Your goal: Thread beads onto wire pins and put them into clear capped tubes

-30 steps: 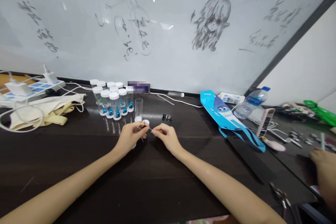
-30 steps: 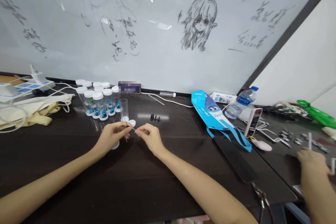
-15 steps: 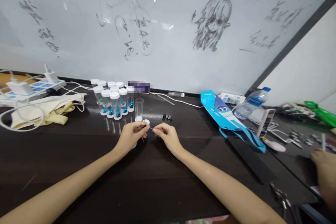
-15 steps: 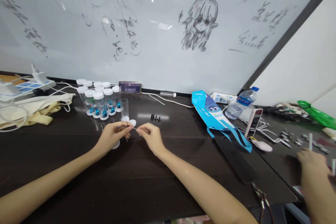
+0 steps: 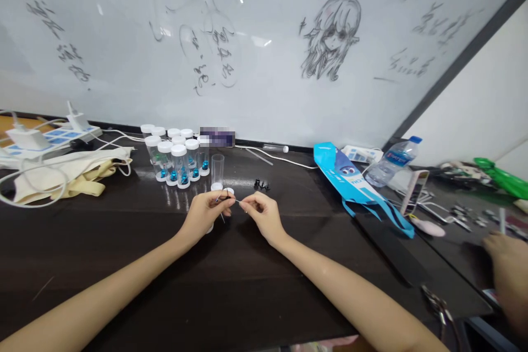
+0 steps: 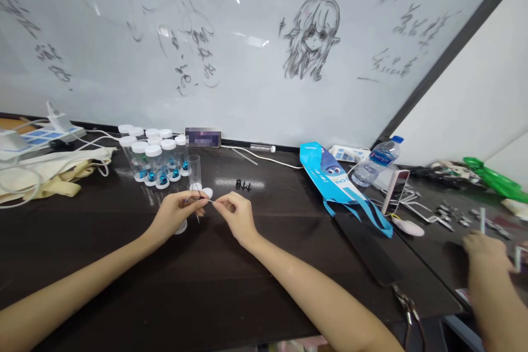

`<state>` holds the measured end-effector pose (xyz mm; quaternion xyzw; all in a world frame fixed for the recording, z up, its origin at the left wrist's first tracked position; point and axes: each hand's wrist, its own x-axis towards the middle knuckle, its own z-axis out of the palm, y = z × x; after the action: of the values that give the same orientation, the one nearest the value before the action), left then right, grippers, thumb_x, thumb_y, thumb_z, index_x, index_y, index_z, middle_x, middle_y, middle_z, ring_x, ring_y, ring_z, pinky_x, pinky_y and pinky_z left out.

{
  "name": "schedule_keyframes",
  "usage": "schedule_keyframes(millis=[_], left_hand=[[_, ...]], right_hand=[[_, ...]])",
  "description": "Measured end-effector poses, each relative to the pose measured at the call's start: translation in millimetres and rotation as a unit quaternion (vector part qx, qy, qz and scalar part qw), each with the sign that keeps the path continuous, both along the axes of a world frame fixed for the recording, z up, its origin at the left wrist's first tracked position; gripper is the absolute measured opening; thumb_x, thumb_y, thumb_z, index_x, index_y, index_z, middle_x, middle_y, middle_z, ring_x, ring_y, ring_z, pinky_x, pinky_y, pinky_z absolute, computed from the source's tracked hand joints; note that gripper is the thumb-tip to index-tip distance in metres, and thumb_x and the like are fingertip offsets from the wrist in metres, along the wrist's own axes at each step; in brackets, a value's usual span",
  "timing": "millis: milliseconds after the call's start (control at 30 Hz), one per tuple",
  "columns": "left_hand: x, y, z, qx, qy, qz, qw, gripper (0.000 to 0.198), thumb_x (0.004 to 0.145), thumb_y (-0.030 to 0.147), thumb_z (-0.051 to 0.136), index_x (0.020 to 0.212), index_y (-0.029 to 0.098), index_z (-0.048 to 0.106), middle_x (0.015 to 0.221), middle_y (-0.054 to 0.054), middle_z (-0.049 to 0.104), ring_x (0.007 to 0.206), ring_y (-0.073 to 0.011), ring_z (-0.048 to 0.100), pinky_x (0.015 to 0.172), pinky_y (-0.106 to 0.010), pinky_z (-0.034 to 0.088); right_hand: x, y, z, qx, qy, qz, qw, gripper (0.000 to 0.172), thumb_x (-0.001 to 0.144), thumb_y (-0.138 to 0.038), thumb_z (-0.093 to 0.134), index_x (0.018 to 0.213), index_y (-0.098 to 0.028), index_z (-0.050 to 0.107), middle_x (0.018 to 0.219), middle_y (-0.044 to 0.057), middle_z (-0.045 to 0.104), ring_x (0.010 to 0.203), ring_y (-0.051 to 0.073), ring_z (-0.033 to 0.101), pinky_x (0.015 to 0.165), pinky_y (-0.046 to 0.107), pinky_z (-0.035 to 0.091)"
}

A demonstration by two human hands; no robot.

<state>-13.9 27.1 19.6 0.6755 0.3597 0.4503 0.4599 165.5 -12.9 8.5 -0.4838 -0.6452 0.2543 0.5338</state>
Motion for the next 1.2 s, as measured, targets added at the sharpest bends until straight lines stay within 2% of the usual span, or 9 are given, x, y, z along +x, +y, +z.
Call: schedule_keyframes(millis=[300,433,667,833,1000,1200], left_hand=[[-1,1,-3.3,0.003,-0.003,-0.012,1.000,0.023,0.079,0.039,0.067,0.086,0.017,0.072,0.066,-0.002,0.071,0.060,-0.0195,0.067,0.063,-0.027,0.051],[-1,1,-2.0,-0.001,0.000,0.002,1.000,0.026,0.078,0.041,0.068,0.085,0.017,0.072,0.071,-0.004,0.073,0.062,-0.0206,0.068,0.064,-0.028,0.051],[0,4,5.1,-0.003,0.017,0.030,0.999,0.032,0.077,0.040,0.068,0.095,0.016,0.075,0.066,-0.004,0.074,0.066,-0.0224,0.071,0.069,-0.030,0.053],[0,13,3.4,-0.042,-0.022,0.005,0.999,0.034,0.074,0.041,0.071,0.096,0.016,0.075,0.088,-0.008,0.078,0.071,-0.0243,0.073,0.074,-0.034,0.055],[12,13,4.6,-0.050,-0.059,-0.002,0.997,0.041,0.074,0.042,0.070,0.100,0.011,0.073,0.097,-0.012,0.076,0.079,-0.0267,0.073,0.079,-0.037,0.056],[36,-4,0.1,-0.030,-0.103,0.030,0.994,0.043,0.074,0.045,0.069,0.100,0.011,0.073,0.098,-0.011,0.076,0.078,-0.0268,0.074,0.078,-0.038,0.058]], right_hand=[[0,-3,3.2,0.036,-0.041,-0.022,0.998,0.016,0.086,-0.029,0.063,0.076,-0.019,0.070,0.067,0.000,0.055,0.060,0.013,0.047,0.058,0.025,0.037],[1,-1,1.5,0.031,-0.047,-0.032,0.998,0.019,0.086,-0.034,0.062,0.077,-0.019,0.070,0.068,0.001,0.057,0.061,0.015,0.048,0.059,0.026,0.038],[3,-2,3.6,0.046,-0.048,-0.031,0.997,0.021,0.088,-0.035,0.060,0.078,-0.020,0.070,0.070,0.001,0.059,0.063,0.015,0.050,0.062,0.026,0.039],[2,0,3.6,0.063,-0.044,-0.054,0.996,0.021,0.089,-0.035,0.059,0.078,-0.020,0.068,0.071,0.001,0.059,0.063,0.015,0.050,0.063,0.026,0.040],[2,2,1.0,0.073,-0.049,-0.078,0.993,0.021,0.089,-0.034,0.058,0.078,-0.019,0.067,0.071,0.001,0.058,0.062,0.015,0.050,0.062,0.026,0.040],[2,-3,3.3,0.083,-0.077,-0.074,0.991,0.026,0.092,-0.037,0.053,0.083,-0.019,0.068,0.074,0.003,0.061,0.064,0.016,0.052,0.063,0.026,0.041]])
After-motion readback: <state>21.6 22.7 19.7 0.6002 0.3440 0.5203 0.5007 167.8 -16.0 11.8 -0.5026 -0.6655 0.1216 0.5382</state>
